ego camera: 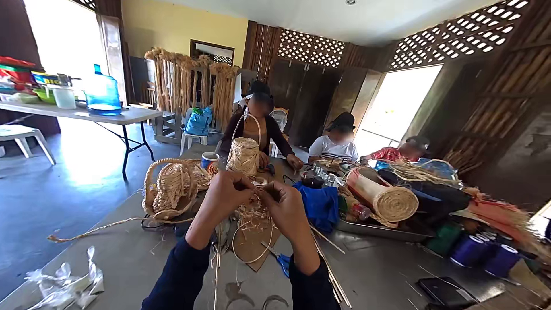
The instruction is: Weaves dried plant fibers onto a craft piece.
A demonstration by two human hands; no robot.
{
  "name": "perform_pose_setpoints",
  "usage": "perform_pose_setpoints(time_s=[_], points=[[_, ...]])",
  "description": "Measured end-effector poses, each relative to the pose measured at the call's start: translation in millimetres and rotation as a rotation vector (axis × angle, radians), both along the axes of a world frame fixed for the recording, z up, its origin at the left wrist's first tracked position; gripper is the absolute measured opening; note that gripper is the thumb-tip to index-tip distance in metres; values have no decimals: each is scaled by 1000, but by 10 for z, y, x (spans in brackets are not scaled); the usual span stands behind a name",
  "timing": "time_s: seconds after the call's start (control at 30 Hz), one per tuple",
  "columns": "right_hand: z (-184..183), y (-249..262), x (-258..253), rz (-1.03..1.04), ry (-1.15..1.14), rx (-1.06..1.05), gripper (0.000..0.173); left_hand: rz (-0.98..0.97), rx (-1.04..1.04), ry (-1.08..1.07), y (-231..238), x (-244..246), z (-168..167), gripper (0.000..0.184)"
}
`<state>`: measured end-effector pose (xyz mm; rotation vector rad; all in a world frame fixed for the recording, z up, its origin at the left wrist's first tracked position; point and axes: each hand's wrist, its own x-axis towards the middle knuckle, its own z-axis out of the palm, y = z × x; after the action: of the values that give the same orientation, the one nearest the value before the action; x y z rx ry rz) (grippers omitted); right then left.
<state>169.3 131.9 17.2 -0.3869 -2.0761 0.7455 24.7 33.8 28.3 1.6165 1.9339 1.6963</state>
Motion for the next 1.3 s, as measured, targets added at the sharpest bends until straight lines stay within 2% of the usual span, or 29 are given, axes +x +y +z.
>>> perform_pose_setpoints(time_s=[0.2, 0.33, 0.5, 0.7, 0.97, 1.3], points=[[-64, 27, -33, -61, -101, 18, 14, -41, -57, -26, 42, -77, -48, 4], [-85, 12, -18, -46, -86, -6, 13, -73, -88, -42, 30, -85, -38, 5], [-47, 10, 58, 49, -57, -103, 7, -229, -43, -204, 12, -111, -93, 5], [-46, 16, 56, 44, -48, -139, 4, -349, -39, -351, 0, -149, -107, 7], [-82, 28, 42, 25, -52, -58, 6, -339, -59, -360, -11, -143, -99, 6], [-78, 63, 51, 36, -30, -70, 5, -339, -77, -383, -54, -175, -77, 5]])
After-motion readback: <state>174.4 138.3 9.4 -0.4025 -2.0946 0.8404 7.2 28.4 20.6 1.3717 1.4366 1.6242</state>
